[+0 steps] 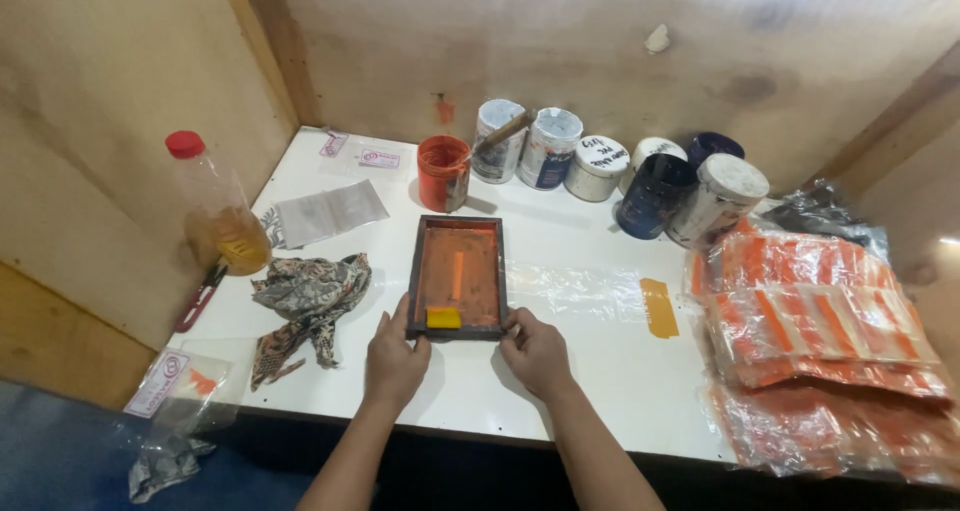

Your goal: Applying adhesive strips to plastic bags and then using a manual screen printing frame to print a design on them.

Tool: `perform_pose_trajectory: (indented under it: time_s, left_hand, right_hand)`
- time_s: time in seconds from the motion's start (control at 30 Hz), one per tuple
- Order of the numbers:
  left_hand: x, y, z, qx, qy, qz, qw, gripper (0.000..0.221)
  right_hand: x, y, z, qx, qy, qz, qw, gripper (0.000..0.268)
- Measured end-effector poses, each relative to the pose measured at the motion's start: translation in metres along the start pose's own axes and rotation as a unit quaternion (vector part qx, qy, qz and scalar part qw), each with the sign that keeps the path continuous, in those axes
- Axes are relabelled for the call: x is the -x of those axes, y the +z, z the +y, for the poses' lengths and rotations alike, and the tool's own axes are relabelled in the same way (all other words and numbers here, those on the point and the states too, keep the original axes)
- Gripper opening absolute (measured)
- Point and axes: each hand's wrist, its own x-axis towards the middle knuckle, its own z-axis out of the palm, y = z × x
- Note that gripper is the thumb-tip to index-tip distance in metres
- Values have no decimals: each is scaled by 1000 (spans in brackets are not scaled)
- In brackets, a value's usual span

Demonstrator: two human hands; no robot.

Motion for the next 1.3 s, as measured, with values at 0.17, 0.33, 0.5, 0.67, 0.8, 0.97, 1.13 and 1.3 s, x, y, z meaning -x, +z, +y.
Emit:
perform_pose_trajectory:
  time_s: [0.17,0.33,0.5,0.67,0.8,0.97,1.13,1.3]
  left_hand:
    - [2,-5,8,13,-7,12,1000,66]
    - [1,-1,2,4,-3,27,1000,65]
    - [0,-6,8,2,-38,15,999,68]
    - [4,-8,11,13,-36,1,999,66]
    - [9,-12,21,6,-27,-21,999,65]
    - [10,-9,6,2,-4,-41,999,66]
    - [10,-8,8,-18,20,-50,998,66]
    - [10,-8,7,-17,23,-66,997,66]
  right_hand:
    - [2,-1,-12,-3,0,-4,1000,10]
    - [3,0,-14,8,-9,-2,1000,8]
    - [1,2,-15,21,-18,2,1000,7]
    - [7,-4,-23,21,-8,6,1000,15]
    - [11,-10,-30,-2,-9,16,1000,20]
    - [19,-9,-22,-1,-10,23,1000,19]
    - [17,-6,-14,-4,7,46,999,16]
    - [15,-4,-10,23,19,78,997,14]
